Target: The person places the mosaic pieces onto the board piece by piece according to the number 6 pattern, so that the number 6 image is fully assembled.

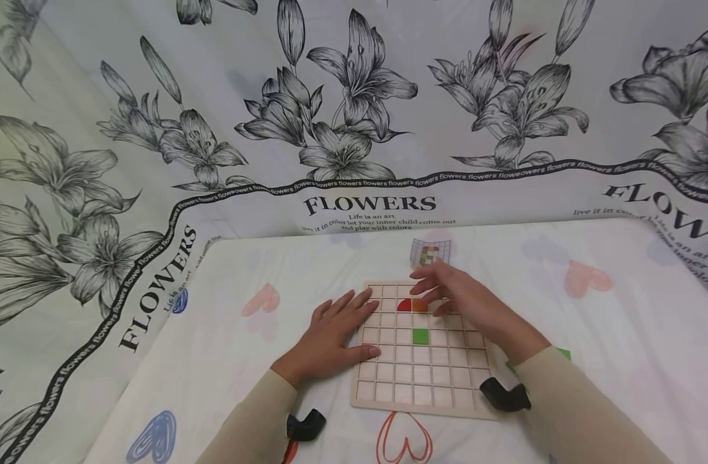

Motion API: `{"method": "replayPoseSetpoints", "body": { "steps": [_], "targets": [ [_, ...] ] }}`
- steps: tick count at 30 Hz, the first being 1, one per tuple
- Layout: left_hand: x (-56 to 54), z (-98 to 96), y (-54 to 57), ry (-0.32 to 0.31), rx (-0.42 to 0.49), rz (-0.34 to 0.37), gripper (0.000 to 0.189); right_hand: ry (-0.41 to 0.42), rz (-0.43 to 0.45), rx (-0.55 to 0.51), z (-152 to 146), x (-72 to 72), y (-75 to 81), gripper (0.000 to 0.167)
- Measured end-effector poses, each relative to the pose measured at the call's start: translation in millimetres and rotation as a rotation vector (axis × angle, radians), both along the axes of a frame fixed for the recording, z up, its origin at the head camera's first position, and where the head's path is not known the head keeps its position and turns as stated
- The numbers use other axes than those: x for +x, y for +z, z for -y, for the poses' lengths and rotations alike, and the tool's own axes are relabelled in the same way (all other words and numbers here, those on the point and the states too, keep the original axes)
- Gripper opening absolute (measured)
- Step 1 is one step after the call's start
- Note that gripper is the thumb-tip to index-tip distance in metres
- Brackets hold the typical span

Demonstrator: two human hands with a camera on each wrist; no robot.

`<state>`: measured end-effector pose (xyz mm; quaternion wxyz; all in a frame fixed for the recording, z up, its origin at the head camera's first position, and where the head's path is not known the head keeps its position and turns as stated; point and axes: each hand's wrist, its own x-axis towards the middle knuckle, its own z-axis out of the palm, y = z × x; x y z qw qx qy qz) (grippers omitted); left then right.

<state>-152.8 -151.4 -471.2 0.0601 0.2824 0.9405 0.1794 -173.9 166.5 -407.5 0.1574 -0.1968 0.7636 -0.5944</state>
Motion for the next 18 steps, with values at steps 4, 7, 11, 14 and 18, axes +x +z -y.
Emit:
{"method": "replayPoseSetpoints", "body": {
  "steps": [4,7,11,14,18],
  "targets": [
    [0.2,-0.2,0.1,-0.006,0.005,-0.005,0.089,0.04,-0.003,-0.068,-7,6.3,-2.3,0.069],
    [0.4,-0.3,1.3,-0.009,0.015,-0.001,0.089,0.059,-0.018,-0.084,-14,11.3,-3.3,0.069],
    [0.6,-0.4,2.6,-0.009,0.019,0.005,0.089,0.055,-0.031,-0.099,-25,18.4,-2.6,0.068],
    [0.3,-0.3,1.9,-0.008,0.011,0.004,0.089,0.051,-0.051,-0.106,-36,22.6,-2.1,0.067],
    [0.1,-0.2,1.5,-0.007,0.013,0.002,0.089,0.043,-0.092,-0.098,-51,25.4,-2.8,0.065]
  ]
}}
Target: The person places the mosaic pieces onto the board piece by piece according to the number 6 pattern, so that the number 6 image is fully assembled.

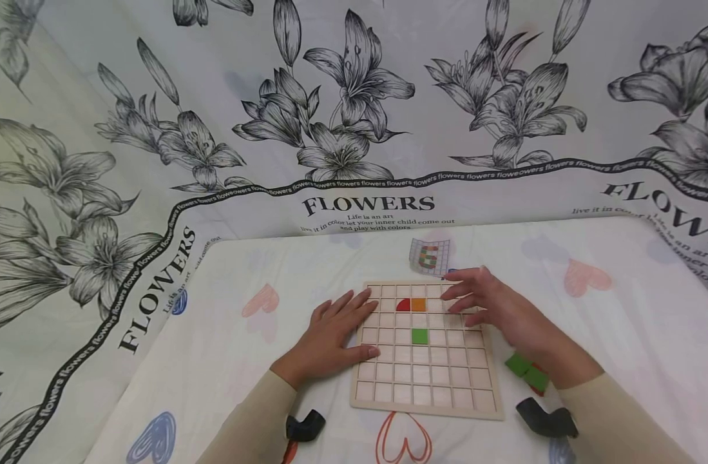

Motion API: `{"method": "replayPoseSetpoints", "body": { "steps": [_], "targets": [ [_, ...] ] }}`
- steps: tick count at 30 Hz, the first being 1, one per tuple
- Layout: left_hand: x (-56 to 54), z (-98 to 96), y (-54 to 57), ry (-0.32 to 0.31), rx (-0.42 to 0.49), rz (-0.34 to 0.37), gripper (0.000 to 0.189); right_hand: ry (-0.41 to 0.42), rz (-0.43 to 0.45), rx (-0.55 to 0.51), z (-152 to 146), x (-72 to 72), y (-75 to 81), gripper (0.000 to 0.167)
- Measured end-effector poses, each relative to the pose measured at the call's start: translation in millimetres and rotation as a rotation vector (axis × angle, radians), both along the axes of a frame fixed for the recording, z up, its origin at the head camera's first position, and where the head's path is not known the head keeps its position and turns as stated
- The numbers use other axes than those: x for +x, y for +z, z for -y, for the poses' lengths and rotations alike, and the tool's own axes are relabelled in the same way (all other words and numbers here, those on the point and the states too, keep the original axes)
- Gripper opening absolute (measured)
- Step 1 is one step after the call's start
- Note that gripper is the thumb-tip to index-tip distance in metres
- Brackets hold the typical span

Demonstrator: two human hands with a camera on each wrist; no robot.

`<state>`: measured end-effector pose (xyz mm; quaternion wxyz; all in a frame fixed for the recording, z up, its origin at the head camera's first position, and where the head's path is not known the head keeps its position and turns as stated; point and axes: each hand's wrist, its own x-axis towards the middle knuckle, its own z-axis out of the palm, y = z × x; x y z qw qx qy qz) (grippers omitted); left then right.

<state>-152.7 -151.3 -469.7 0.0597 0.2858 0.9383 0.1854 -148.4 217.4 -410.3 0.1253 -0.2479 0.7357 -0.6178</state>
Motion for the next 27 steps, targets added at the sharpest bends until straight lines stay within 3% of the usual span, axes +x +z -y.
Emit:
{"method": "replayPoseSetpoints", "body": {
  "steps": [13,27],
  "targets": [
    [1.1,-0.5,-0.4,0.008,0.007,0.01,0.089,-0.042,0.001,0.03,-37,3.8,-10.6,0.061],
    [-0.2,-1.2,-0.2,0.01,-0.001,0.007,0.09,-0.183,-0.074,0.095,-69,12.8,-33.7,0.052]
  ]
}}
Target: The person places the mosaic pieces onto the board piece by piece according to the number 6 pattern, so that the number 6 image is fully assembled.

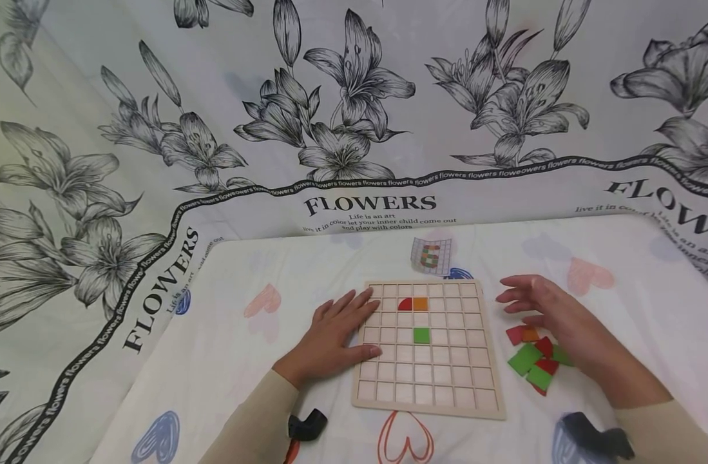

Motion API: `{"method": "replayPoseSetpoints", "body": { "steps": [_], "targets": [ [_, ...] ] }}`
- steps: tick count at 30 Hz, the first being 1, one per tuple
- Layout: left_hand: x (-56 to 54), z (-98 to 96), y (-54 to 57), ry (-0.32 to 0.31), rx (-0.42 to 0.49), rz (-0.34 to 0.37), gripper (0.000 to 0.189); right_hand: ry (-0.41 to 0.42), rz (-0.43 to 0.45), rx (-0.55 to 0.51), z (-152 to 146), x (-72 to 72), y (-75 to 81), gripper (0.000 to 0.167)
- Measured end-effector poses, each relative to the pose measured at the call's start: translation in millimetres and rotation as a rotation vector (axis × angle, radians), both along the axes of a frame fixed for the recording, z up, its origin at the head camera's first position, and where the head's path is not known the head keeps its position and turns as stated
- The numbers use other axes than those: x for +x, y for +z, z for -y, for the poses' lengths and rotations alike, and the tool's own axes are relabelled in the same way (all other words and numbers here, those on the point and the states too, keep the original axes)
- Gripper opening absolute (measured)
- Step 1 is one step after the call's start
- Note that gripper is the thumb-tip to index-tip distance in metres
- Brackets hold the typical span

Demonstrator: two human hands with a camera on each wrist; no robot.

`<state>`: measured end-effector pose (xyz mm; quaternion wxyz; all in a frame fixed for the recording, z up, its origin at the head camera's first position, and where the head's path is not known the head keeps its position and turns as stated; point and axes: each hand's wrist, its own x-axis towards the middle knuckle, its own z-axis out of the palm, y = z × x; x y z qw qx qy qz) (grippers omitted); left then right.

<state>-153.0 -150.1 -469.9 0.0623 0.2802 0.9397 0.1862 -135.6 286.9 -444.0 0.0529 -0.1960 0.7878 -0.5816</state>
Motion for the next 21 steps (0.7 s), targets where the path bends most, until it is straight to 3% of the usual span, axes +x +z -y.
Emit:
{"method": "replayPoseSetpoints", "body": {
  "steps": [10,15,21],
  "targets": [
    [0.8,-0.5,0.8,0.005,-0.006,0.003,0.089,-0.087,-0.045,0.05,-20,1.0,-16.9,0.045],
    [0.1,-1.1,0.4,0.0,-0.015,-0.003,0.09,-0.133,0.015,0.172,-26,0.0,-23.8,0.036],
    [-0.5,-1.3,0.4,0.0,-0.012,0.001,0.09,-0.113,0.03,0.299,-24,-0.1,-21.9,0.041]
  ]
}}
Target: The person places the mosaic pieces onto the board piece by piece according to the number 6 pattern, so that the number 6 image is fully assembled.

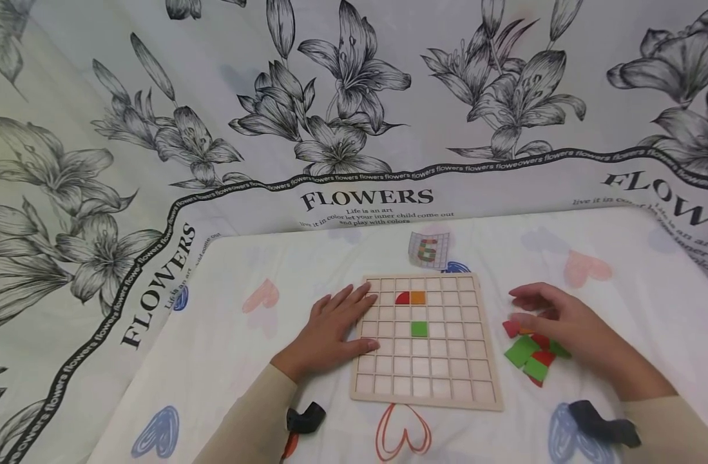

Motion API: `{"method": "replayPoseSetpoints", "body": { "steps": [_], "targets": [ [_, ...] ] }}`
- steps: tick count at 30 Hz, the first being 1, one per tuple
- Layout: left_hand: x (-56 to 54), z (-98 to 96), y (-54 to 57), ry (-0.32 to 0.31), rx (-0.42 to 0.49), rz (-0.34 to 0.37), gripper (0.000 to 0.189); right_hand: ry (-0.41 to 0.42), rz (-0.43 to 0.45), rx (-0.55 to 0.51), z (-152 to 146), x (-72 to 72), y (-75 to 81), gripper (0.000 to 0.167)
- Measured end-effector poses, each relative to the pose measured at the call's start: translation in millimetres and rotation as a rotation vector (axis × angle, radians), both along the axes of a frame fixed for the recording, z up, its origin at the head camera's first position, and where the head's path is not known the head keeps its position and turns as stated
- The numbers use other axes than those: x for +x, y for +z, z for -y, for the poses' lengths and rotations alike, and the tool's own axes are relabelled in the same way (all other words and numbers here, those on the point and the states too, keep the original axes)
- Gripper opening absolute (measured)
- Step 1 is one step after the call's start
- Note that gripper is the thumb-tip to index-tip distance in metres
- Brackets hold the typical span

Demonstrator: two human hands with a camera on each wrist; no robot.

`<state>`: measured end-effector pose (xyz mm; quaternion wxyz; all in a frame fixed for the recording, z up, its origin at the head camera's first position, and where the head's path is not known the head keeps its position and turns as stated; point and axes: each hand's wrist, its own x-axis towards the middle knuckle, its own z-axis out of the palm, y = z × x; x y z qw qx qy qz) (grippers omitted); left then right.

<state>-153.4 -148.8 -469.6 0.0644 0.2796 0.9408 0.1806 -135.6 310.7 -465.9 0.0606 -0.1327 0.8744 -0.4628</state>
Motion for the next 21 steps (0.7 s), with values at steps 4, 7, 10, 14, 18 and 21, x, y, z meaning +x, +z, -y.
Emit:
{"method": "replayPoseSetpoints", "body": {
  "steps": [4,7,10,14,18,21],
  "targets": [
    [-0.2,-0.3,0.8,0.001,-0.003,0.0,0.09,-0.007,0.027,0.052,2.2,1.2,2.5,0.045],
    [0.4,-0.4,1.6,0.0,0.004,0.003,0.09,-0.02,0.046,0.086,3.3,1.6,3.1,0.048],
    [0.7,-0.3,2.2,0.0,0.008,0.005,0.09,-0.029,0.035,0.118,4.3,1.9,3.0,0.048],
    [0.7,-0.6,2.2,0.003,0.001,0.007,0.09,-0.029,-0.033,0.14,5.1,2.7,1.0,0.04],
    [0.6,-0.9,1.7,0.007,-0.006,0.009,0.09,-0.017,-0.098,0.123,7.2,3.5,-1.2,0.022],
    [1.0,-0.7,1.6,0.009,-0.006,0.007,0.09,-0.022,-0.11,0.105,9.6,4.8,0.1,0.013]
  ]
}}
